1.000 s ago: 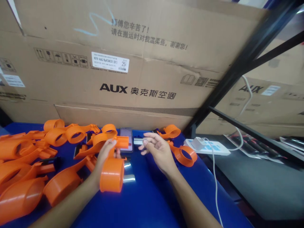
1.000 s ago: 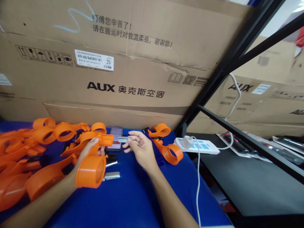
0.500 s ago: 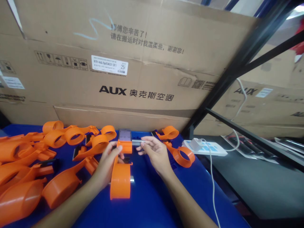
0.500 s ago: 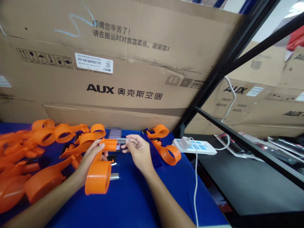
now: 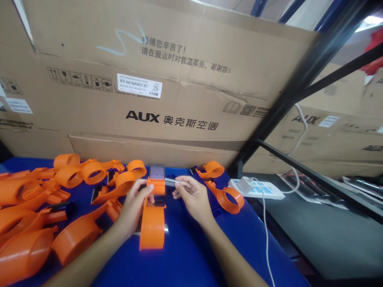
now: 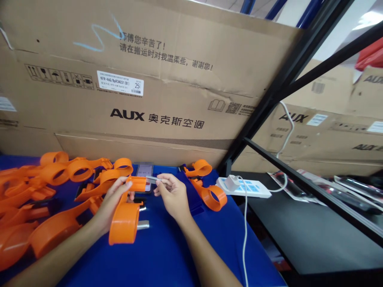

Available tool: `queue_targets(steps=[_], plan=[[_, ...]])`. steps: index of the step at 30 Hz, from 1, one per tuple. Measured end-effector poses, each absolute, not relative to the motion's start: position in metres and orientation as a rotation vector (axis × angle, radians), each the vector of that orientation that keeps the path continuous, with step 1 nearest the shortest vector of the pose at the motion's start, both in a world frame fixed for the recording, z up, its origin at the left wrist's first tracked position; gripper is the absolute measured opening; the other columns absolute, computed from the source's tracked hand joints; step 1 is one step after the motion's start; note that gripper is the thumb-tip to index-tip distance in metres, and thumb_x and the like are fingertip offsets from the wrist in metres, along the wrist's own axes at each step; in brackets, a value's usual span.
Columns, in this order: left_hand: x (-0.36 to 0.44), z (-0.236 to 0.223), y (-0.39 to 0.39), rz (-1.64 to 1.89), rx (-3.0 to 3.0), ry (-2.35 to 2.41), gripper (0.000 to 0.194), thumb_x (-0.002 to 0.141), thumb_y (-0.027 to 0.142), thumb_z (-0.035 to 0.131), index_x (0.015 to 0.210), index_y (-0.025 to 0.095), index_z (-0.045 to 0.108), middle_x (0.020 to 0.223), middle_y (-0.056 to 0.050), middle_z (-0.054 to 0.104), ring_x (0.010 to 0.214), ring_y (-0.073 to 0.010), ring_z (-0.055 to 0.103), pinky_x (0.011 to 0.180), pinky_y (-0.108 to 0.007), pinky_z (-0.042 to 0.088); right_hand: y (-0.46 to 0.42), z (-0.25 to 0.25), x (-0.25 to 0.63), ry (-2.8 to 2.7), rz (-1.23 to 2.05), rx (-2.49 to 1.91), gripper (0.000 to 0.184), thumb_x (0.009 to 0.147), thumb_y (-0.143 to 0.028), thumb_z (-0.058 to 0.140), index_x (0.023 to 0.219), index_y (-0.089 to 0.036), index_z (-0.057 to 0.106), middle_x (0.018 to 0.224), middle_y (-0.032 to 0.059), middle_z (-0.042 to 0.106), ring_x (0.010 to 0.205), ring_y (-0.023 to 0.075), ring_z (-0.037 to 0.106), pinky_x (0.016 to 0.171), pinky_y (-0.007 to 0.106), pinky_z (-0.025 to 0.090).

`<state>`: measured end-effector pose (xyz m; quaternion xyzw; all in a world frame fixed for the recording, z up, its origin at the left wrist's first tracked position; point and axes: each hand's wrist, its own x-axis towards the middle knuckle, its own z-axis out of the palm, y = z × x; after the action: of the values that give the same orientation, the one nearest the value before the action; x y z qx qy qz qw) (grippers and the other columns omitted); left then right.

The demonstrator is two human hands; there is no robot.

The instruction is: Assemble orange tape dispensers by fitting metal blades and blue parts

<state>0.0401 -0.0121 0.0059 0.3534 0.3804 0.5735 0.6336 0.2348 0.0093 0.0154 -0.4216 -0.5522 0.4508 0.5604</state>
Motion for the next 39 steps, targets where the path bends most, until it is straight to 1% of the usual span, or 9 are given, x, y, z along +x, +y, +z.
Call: queue_targets(steps=[8,13,15,17,19,23,28,33,39], plan=[[0.042,0.010,-0.015,1.289,0.814,0.856,0.035,0.079,0.051,0.078,0.094,0.023,0.061,0.061,0.003,0.061,0.048,-0.0109,0.052,0.049,-0.021,0.046,0.008,0.016,0.232,-1.370,1.064,-1.012,0.032,0.084,-0.044,0.079,0.103,-0.020,0.070,0.067,-0.0003,0.070,0.055,0.0152,0.065,0.053,0.027,0.056],[0.043,0.008,-0.015,1.313,0.799,0.864,0.039,0.079,0.054,0.079,0.094,0.023,0.062,0.063,0.003,0.061,0.049,-0.0099,0.053,0.050,-0.020,0.047,0.011,0.016,0.235,-1.340,0.981,-1.007,0.032,0.085,-0.043,0.078,0.105,-0.020,0.072,0.083,0.0038,0.074,0.067,0.0171,0.068,0.054,0.026,0.056],[0.042,0.007,-0.014,1.325,0.791,0.877,0.039,0.078,0.054,0.079,0.094,0.022,0.062,0.064,0.003,0.061,0.049,-0.0103,0.053,0.050,-0.021,0.048,0.012,0.017,0.238,-1.320,0.900,-1.027,0.029,0.085,-0.042,0.077,0.102,-0.020,0.074,0.083,0.0031,0.072,0.062,0.0143,0.064,0.052,0.025,0.053],[0.040,0.006,-0.013,1.332,0.785,0.890,0.039,0.078,0.054,0.079,0.092,0.022,0.062,0.065,0.003,0.061,0.050,-0.0112,0.054,0.049,-0.021,0.048,0.013,0.017,0.241,-1.332,0.860,-1.047,0.025,0.085,-0.041,0.077,0.097,-0.019,0.077,0.077,0.0015,0.070,0.055,0.0109,0.057,0.049,0.024,0.049],[0.040,0.004,-0.012,1.336,0.784,0.897,0.039,0.078,0.054,0.079,0.092,0.022,0.061,0.065,0.002,0.061,0.051,-0.0116,0.055,0.049,-0.022,0.048,0.013,0.016,0.242,-1.350,0.859,-1.054,0.024,0.085,-0.040,0.077,0.095,-0.019,0.079,0.072,0.0006,0.068,0.052,0.0097,0.054,0.048,0.023,0.047],[0.039,0.001,-0.009,1.345,0.791,0.905,0.040,0.079,0.054,0.078,0.096,0.022,0.062,0.064,0.003,0.061,0.051,-0.0116,0.054,0.049,-0.022,0.048,0.013,0.015,0.243,-1.356,0.863,-1.043,0.024,0.086,-0.040,0.076,0.098,-0.020,0.080,0.076,0.0028,0.071,0.054,0.0113,0.056,0.048,0.024,0.047],[0.037,0.001,-0.007,1.358,0.816,0.929,0.034,0.082,0.050,0.076,0.095,0.021,0.062,0.064,0.002,0.061,0.053,-0.0106,0.053,0.051,-0.020,0.046,0.012,0.015,0.241,-1.366,0.868,-1.010,0.022,0.086,-0.039,0.076,0.097,-0.021,0.082,0.078,0.0038,0.073,0.058,0.0125,0.059,0.051,0.025,0.050],[0.037,0.001,-0.009,1.347,0.851,0.921,0.035,0.084,0.050,0.075,0.101,0.022,0.063,0.065,0.003,0.060,0.054,-0.0110,0.054,0.051,-0.020,0.045,0.011,0.014,0.240,-1.397,0.897,-0.993,0.023,0.086,-0.039,0.076,0.099,-0.021,0.082,0.088,0.0066,0.076,0.066,0.0157,0.063,0.051,0.025,0.051],[0.035,-0.006,-0.010,1.316,0.927,0.929,0.039,0.083,0.048,0.077,0.110,0.023,0.064,0.068,0.003,0.061,0.056,-0.0116,0.055,0.056,-0.023,0.046,0.007,0.015,0.238,-1.457,0.918,-1.021,0.023,0.088,-0.038,0.075,0.099,-0.020,0.082,0.081,0.0042,0.072,0.059,0.0127,0.059,0.052,0.025,0.049]])
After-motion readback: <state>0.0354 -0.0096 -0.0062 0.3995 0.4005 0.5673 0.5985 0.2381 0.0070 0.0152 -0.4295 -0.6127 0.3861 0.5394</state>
